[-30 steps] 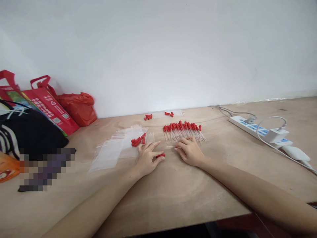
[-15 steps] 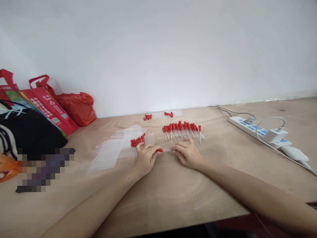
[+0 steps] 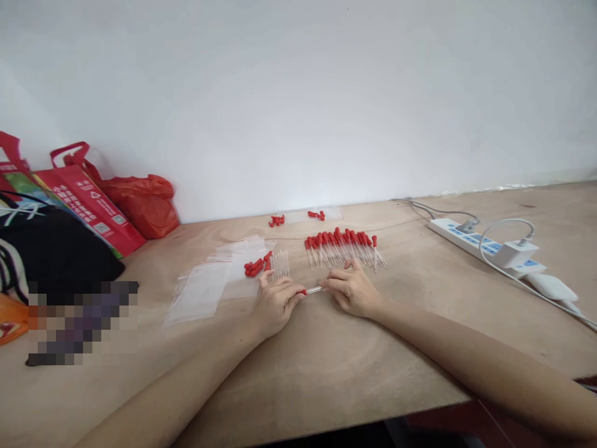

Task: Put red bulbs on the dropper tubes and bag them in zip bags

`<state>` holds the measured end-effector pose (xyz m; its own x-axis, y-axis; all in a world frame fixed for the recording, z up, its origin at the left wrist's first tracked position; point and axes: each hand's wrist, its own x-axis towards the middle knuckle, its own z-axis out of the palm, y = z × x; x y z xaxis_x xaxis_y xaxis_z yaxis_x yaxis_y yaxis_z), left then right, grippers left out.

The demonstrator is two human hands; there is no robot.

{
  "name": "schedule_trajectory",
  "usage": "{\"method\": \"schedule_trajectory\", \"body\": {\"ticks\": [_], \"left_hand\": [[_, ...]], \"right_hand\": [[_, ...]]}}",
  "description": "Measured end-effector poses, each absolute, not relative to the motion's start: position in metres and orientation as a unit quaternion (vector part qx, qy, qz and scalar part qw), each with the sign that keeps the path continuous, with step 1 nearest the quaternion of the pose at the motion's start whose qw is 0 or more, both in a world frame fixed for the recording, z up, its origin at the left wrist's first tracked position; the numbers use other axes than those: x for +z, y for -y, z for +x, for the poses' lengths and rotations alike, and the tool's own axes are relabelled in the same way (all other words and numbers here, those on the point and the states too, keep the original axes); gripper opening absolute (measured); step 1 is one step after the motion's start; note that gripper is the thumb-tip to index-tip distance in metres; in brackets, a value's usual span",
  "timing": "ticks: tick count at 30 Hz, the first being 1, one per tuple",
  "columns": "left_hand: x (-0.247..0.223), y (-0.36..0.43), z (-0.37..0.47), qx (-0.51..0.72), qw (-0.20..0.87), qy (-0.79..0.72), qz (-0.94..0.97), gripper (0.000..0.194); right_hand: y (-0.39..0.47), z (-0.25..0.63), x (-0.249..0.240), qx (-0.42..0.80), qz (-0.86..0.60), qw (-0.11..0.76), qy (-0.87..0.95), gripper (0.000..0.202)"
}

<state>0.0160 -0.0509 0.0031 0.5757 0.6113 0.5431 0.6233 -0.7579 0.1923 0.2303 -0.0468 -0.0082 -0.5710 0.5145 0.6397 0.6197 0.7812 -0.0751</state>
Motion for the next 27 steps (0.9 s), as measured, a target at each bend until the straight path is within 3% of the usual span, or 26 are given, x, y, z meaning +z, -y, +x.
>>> {"method": "schedule_trajectory", "body": {"ticks": [7, 27], "left_hand": [[0.007, 0.054, 0.018, -0.287, 0.008, 0.348, -0.893, 0.018], [0.005, 0.053, 0.02, -0.261, 0.018, 0.321, -0.91, 0.017]], "right_hand": [[0.051, 0.227, -0.007, -0.111, -0.328, 0.31, 0.885, 0.021], [0.056, 0.212, -0.009, -0.034, -0.361, 0.282, 0.888, 0.029]]}}
